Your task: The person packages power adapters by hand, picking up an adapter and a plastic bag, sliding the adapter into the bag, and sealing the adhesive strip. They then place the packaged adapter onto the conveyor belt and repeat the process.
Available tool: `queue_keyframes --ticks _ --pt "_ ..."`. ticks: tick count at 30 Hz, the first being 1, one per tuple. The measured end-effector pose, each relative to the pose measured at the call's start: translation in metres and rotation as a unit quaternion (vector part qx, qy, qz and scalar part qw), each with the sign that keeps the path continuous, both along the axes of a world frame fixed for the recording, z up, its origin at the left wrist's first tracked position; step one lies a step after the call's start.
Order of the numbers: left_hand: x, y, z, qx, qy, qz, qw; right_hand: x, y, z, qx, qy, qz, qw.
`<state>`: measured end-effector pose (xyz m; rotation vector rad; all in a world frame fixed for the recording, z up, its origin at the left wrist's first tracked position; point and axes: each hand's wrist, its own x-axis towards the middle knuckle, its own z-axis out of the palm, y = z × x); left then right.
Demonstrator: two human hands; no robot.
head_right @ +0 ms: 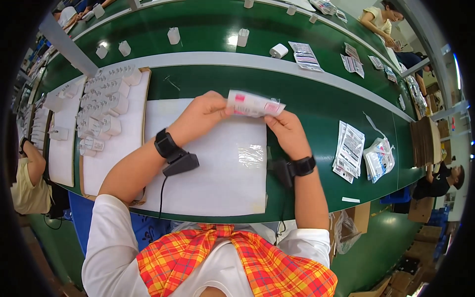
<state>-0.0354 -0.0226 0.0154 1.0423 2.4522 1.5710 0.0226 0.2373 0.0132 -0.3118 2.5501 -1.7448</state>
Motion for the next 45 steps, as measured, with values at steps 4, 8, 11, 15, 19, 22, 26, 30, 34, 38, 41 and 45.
queue_keyframes --ticks 4,8,11,15,19,22,26,30,34,38,41,45 --pt "0.02 -0.019 -0.01 -0.186 0.178 -0.126 0.958 0.037 -0.026 0.046 0.325 0.2 0.13 0.915" --pt "0.038 0.0 0.002 -0.224 0.127 -0.126 0.958 0.053 -0.067 0.046 0.367 0.167 0.144 0.904" --pt "0.037 -0.002 -0.005 -0.211 0.134 -0.117 0.961 0.052 -0.078 0.033 0.334 0.119 0.128 0.926" --pt "0.04 -0.003 -0.004 -0.204 0.149 -0.105 0.962 0.05 -0.078 0.025 0.313 0.123 0.116 0.935" --pt "0.041 0.001 -0.003 -0.212 0.148 -0.098 0.961 0.048 -0.075 0.02 0.288 0.129 0.108 0.943" --pt "0.044 0.007 -0.007 -0.199 0.148 -0.105 0.963 0.052 -0.066 0.023 0.286 0.161 0.119 0.937" --pt "0.041 -0.013 -0.01 -0.185 0.149 -0.102 0.966 0.085 0.004 0.053 0.24 0.138 0.145 0.95" --pt "0.041 -0.01 0.005 -0.179 0.128 -0.121 0.968 0.235 0.164 0.047 0.088 0.054 -0.322 0.941" --pt "0.049 0.005 0.012 -0.234 0.126 -0.107 0.958 0.318 0.209 0.03 0.247 -0.11 -0.455 0.848" --pt "0.055 0.023 0.007 -0.274 0.199 -0.049 0.94 0.264 0.132 0.047 0.435 0.005 -0.413 0.8" --pt "0.056 0.01 0.006 -0.283 0.242 -0.049 0.927 0.147 0.03 0.062 0.341 0.039 -0.245 0.907" --pt "0.057 0.008 0.021 -0.269 0.269 -0.008 0.925 0.048 -0.026 0.04 0.24 0.048 -0.119 0.962"
